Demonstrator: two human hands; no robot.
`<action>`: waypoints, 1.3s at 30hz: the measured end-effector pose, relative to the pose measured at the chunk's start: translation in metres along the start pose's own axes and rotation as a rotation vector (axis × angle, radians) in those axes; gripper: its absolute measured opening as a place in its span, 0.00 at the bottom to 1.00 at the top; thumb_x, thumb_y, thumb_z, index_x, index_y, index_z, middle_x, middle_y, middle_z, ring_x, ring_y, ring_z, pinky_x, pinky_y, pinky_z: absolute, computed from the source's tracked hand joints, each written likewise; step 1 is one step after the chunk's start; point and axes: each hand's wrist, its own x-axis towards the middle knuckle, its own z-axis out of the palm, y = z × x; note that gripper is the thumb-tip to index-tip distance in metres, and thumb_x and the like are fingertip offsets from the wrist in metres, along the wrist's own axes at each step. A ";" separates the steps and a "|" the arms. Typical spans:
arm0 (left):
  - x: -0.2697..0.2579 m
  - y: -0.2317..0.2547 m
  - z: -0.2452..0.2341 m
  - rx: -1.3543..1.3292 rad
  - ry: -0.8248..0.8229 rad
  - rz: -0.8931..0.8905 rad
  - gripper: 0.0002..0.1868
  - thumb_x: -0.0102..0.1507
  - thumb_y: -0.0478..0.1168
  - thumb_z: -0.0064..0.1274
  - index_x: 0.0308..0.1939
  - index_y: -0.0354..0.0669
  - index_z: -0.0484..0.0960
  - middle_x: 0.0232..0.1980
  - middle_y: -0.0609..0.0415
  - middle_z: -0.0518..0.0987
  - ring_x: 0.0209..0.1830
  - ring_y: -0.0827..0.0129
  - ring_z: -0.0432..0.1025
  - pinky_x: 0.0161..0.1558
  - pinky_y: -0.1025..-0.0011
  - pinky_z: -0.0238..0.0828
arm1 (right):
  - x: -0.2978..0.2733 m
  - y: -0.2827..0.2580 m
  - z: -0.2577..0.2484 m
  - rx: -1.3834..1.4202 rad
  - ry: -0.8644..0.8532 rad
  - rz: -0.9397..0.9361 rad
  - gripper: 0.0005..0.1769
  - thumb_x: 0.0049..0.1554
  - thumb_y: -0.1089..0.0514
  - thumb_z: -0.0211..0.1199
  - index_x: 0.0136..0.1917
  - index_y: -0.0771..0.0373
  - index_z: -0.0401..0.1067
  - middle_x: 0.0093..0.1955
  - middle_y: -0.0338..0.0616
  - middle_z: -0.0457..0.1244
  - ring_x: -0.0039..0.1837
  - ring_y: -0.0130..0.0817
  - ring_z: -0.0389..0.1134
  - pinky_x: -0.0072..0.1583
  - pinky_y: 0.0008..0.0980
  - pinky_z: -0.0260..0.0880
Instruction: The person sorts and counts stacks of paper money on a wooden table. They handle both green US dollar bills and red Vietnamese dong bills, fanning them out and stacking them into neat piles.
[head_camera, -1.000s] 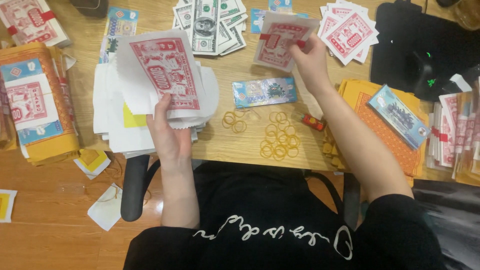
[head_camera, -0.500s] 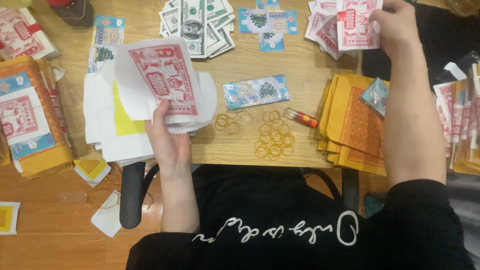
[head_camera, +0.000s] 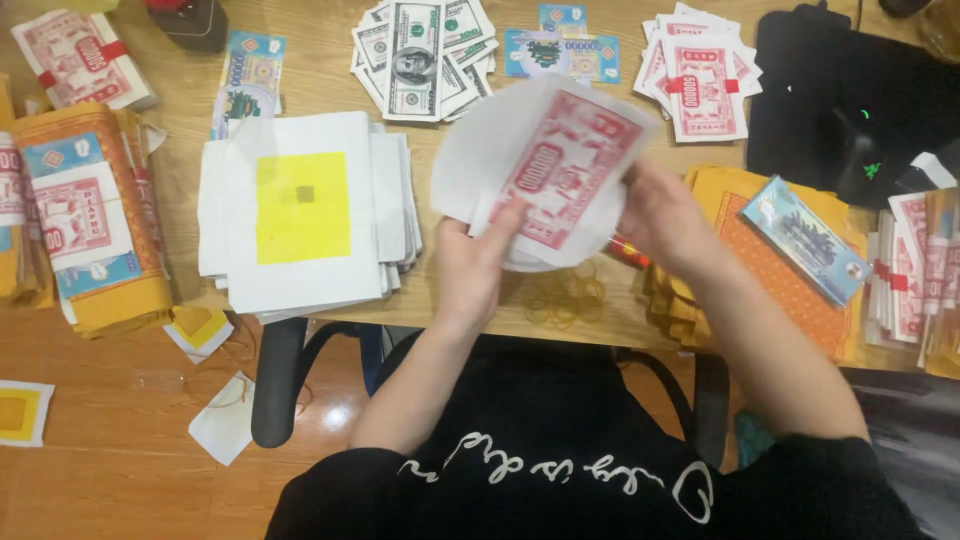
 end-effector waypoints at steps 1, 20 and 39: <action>-0.003 -0.003 -0.001 0.086 -0.078 -0.012 0.21 0.54 0.39 0.67 0.47 0.35 0.81 0.39 0.53 0.80 0.40 0.76 0.71 0.40 0.69 0.75 | -0.016 0.014 -0.006 -0.317 0.124 0.023 0.21 0.55 0.47 0.62 0.58 0.59 0.72 0.53 0.41 0.68 0.53 0.27 0.67 0.53 0.30 0.69; -0.017 0.023 -0.007 0.086 -0.388 0.192 0.08 0.63 0.35 0.56 0.44 0.35 0.83 0.32 0.45 0.82 0.33 0.66 0.79 0.43 0.66 0.80 | -0.058 0.028 -0.018 -0.096 0.489 -0.110 0.16 0.54 0.68 0.63 0.56 0.68 0.71 0.48 0.50 0.68 0.49 0.38 0.72 0.54 0.43 0.76; -0.019 0.016 -0.004 -0.050 -0.362 0.220 0.09 0.63 0.32 0.56 0.46 0.30 0.81 0.36 0.43 0.81 0.33 0.66 0.77 0.35 0.64 0.82 | -0.060 0.041 -0.027 -0.072 0.457 -0.127 0.19 0.54 0.67 0.64 0.59 0.69 0.70 0.51 0.51 0.68 0.52 0.36 0.72 0.54 0.43 0.76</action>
